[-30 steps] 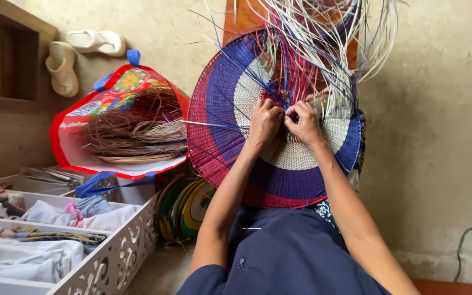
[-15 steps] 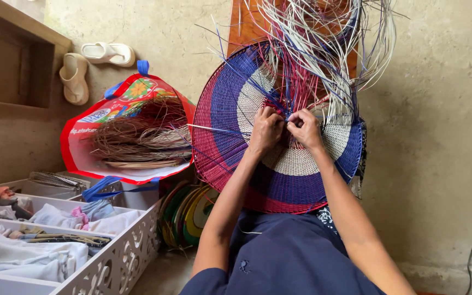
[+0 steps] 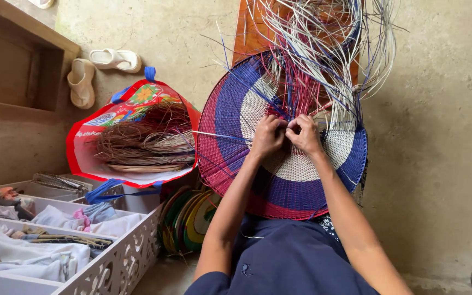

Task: Weaving a circular mat by threading and pulling colorful fibers through a base structure

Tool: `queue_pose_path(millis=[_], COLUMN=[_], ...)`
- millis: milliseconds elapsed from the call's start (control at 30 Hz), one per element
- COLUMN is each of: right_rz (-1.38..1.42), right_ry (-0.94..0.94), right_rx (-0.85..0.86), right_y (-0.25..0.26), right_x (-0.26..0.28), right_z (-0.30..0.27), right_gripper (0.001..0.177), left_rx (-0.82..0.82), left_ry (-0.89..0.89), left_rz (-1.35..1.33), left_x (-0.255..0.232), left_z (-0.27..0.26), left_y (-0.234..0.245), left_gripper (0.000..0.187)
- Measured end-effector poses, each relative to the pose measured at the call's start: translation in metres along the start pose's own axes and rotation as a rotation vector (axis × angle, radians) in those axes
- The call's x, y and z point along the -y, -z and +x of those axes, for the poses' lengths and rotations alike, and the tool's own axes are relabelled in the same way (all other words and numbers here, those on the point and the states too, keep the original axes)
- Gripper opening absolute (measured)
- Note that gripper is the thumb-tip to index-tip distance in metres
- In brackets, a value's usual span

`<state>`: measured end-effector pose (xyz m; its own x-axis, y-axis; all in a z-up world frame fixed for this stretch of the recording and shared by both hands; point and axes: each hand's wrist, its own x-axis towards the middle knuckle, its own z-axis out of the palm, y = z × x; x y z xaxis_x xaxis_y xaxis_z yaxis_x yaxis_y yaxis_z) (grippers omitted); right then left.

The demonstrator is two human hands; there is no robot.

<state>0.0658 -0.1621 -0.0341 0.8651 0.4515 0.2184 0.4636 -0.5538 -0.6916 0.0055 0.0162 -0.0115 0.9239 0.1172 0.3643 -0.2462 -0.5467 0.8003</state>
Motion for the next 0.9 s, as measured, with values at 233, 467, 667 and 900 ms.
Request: queue_pose_path(millis=[233, 467, 667, 900], right_rz=[0.113, 0.019, 0.03, -0.059], right_ry=[-0.194, -0.063, -0.043, 0.018], right_rx=[0.107, 0.15, 0.072, 0.074], right_y=[0.011, 0.008, 0.01, 0.006], right_x=[0.0, -0.001, 0.01, 0.009], right_z=[-0.007, -0.006, -0.004, 0.003], right_gripper=[0.015, 0.031, 0.03, 0.027], left_rx=[0.131, 0.096, 0.028, -0.024], left_ry=[-0.003, -0.043, -0.061, -0.115], left_rz=[0.131, 0.052, 0.171, 0.389], left_x=[0.002, 0.017, 0.019, 0.022], left_z=[-0.001, 0.0, -0.002, -0.007], left_y=[-0.004, -0.008, -0.018, -0.032], left_gripper=[0.031, 0.021, 0.016, 0.009])
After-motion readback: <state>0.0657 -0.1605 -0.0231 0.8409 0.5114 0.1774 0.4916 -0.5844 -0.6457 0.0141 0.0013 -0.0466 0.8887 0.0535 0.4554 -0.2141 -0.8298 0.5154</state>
